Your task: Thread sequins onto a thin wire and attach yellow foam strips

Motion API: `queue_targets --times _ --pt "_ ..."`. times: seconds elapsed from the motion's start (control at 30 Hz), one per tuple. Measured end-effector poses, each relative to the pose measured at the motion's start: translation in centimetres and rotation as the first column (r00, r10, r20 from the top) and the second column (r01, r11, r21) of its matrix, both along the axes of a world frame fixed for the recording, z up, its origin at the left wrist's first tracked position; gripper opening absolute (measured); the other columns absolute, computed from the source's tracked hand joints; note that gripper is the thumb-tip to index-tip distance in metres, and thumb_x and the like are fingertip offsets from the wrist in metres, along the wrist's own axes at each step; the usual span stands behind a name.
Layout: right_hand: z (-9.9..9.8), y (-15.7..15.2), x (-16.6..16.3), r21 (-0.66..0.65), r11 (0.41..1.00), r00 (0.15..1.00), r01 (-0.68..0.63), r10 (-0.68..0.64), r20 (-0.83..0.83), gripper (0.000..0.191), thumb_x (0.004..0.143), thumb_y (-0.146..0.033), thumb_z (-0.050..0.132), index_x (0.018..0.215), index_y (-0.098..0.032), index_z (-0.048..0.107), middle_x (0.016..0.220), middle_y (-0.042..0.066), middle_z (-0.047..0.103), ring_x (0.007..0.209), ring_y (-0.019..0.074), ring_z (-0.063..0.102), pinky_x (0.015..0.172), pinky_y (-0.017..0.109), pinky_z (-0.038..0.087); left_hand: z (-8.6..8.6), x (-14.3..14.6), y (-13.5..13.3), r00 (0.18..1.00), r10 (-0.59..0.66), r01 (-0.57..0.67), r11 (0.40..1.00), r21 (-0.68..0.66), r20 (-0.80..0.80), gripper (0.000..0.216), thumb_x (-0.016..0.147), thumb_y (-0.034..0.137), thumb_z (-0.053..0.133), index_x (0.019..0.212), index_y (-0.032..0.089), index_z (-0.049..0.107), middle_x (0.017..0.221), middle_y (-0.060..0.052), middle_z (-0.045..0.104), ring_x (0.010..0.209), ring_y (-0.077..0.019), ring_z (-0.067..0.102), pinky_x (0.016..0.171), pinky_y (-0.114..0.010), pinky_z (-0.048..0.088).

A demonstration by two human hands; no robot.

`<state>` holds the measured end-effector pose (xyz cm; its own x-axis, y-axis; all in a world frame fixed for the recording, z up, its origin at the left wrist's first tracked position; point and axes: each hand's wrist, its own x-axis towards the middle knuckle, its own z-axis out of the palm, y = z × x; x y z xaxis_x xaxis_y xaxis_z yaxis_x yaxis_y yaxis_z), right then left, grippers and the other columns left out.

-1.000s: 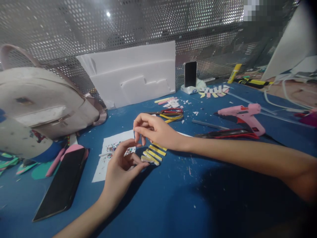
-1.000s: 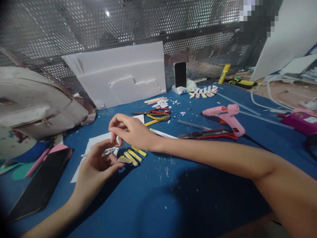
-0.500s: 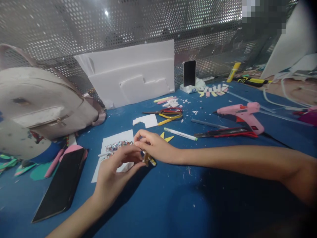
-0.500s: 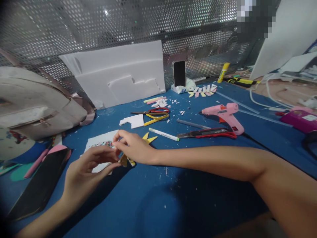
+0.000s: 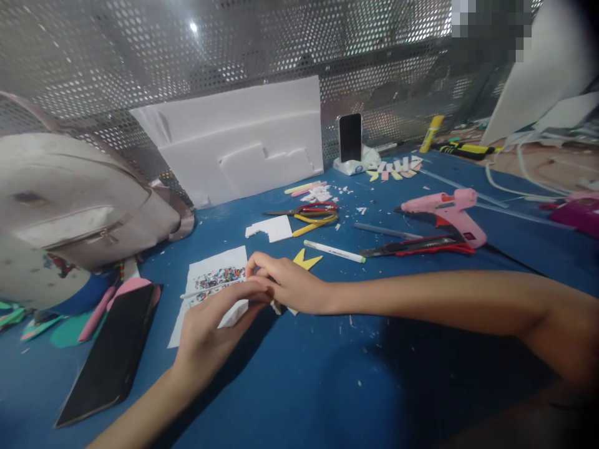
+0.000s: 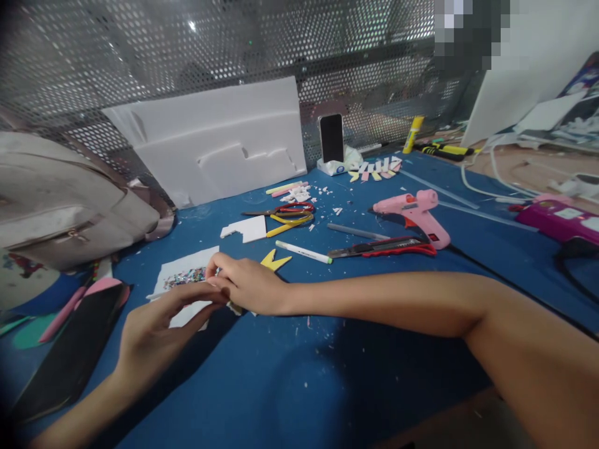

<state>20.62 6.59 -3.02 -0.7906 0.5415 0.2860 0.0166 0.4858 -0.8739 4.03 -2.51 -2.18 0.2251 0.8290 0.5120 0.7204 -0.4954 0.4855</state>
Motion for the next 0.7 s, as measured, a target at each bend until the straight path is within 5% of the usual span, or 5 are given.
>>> queue_targets --times 0.4,0.7 --pt "-0.35 0.18 -0.07 -0.04 0.999 0.998 -0.012 0.01 -0.057 0.005 0.094 -0.017 0.04 0.098 -0.02 0.043 0.067 -0.005 0.056 0.054 0.0073 0.049 0.057 0.021 0.038 0.31 0.51 0.05 0.995 0.099 -0.1 0.993 -0.067 -0.022 0.038 0.08 0.008 0.061 0.114 0.023 0.055 0.08 0.004 0.069 0.076 -0.0125 0.067 0.077 -0.026 0.05" --pt "-0.58 0.14 -0.2 -0.105 0.994 0.991 0.02 -0.033 -0.132 0.007 0.092 -0.015 0.044 0.097 -0.02 0.045 0.064 -0.007 0.053 0.055 0.0066 0.046 0.057 0.02 0.037 -0.1 0.57 0.35 0.991 0.045 -0.029 0.992 -0.123 0.125 0.032 0.079 0.006 0.059 0.106 0.022 0.057 0.09 0.002 0.065 0.074 -0.0098 0.065 0.077 -0.024 0.051"
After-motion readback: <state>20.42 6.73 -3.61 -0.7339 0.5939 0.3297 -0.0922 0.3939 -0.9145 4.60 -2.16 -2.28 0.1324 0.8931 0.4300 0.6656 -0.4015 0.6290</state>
